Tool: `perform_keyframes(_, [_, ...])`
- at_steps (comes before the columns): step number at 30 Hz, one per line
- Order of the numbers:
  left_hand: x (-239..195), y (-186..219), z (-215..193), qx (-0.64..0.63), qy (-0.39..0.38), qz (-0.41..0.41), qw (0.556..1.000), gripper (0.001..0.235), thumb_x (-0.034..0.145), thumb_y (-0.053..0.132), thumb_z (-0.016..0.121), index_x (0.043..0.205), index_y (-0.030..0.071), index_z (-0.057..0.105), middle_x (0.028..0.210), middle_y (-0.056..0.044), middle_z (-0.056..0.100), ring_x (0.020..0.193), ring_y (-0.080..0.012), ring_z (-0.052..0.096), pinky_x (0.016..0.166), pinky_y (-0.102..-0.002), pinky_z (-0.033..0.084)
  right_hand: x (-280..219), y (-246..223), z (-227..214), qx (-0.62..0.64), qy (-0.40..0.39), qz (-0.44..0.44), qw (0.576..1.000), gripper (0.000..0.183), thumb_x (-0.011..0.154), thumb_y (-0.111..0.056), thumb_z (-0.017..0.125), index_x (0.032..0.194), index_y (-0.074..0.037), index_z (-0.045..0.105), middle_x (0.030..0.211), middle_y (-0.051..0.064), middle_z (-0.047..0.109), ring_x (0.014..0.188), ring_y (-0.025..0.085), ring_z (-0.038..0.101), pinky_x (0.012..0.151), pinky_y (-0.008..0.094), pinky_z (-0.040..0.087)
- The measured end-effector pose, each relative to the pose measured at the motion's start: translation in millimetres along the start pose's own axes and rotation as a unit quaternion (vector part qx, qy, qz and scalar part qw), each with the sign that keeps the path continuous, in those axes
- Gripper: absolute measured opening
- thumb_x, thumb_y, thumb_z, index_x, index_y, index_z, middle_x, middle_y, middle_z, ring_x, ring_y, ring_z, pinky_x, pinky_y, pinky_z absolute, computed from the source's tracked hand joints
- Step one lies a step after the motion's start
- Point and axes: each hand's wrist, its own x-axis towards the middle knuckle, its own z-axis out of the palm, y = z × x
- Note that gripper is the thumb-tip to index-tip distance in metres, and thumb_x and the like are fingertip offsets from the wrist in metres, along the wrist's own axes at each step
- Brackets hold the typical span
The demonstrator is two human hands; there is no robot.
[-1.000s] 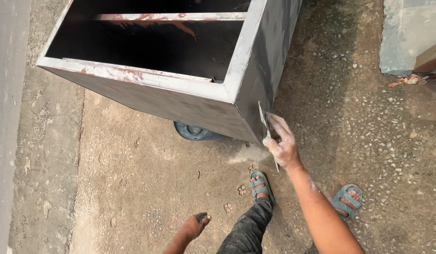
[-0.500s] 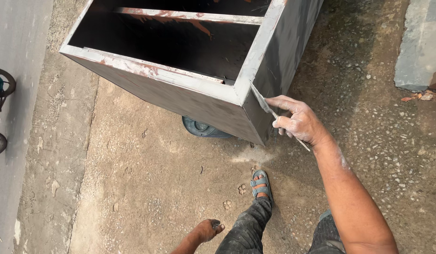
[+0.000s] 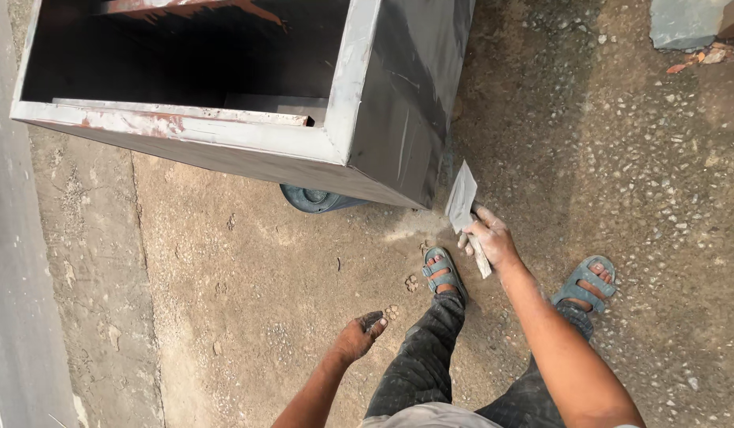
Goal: The person applies a gray compound to the edges and surfaces of a metal cabinet using a trowel. They smooth the compound along the corners and sides of the structure.
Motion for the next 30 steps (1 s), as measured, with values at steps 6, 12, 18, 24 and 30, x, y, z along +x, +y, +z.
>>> perform_keyframes(6, [12, -83, 14, 0.022, -0.018, -0.071, 0.997, 0.072, 0.092, 0.063, 0.060, 0.143, 0.012, 0.059, 0.133, -0.016, 0.070, 0.127, -0.0282, 0.065, 0.112, -0.037, 0.048, 130, -17, 22, -0.121, 0.028, -0.115, 0.986, 0.064, 0.087, -0.006, 0.063, 0.150, -0.004, 0.052, 0.115, 0.015, 0.063, 0.076, 0.014, 0.065, 0.058, 0.025, 0.054])
perform_keyframes(12, [9, -143, -10, -0.019, 0.000, -0.161, 0.987, 0.070, 0.093, 0.062, 0.059, 0.144, 0.014, 0.059, 0.135, -0.016, 0.069, 0.129, -0.0288, 0.063, 0.113, -0.040, 0.047, 78, 32, 97, -0.175, 0.107, -0.184, 0.961, 0.064, 0.079, -0.013, 0.062, 0.143, -0.004, 0.054, 0.142, 0.011, 0.050, 0.085, 0.021, 0.065, 0.068, 0.030, 0.060])
perform_keyframes(18, [2, -121, -5, 0.013, -0.003, -0.179, 0.984, 0.069, 0.094, 0.063, 0.056, 0.144, 0.015, 0.059, 0.136, -0.015, 0.068, 0.127, -0.0300, 0.064, 0.113, -0.043, 0.048, -29, 81, 92, -0.347, 0.015, -0.244, 0.905, 0.063, 0.082, -0.017, 0.064, 0.143, -0.002, 0.057, 0.146, 0.012, 0.053, 0.135, 0.027, 0.053, 0.114, 0.044, 0.046])
perform_keyframes(24, [14, -56, 20, -0.070, 0.029, -0.065, 0.995, 0.070, 0.092, 0.062, 0.058, 0.142, 0.012, 0.060, 0.135, -0.015, 0.071, 0.129, -0.0287, 0.065, 0.112, -0.040, 0.048, -15, -82, 84, -0.279, -0.018, -0.197, 0.940, 0.068, 0.080, -0.013, 0.060, 0.147, -0.003, 0.051, 0.146, 0.010, 0.051, 0.111, 0.024, 0.065, 0.092, 0.032, 0.061])
perform_keyframes(30, [8, -56, 52, -0.027, -0.006, -0.053, 0.998, 0.071, 0.094, 0.063, 0.057, 0.143, 0.011, 0.058, 0.140, -0.014, 0.064, 0.134, -0.0300, 0.059, 0.114, -0.040, 0.044, 76, -220, 107, -0.263, -0.041, -0.152, 0.952, 0.061, 0.082, -0.006, 0.062, 0.143, -0.005, 0.064, 0.102, 0.014, 0.071, 0.060, 0.012, 0.063, 0.049, 0.024, 0.048])
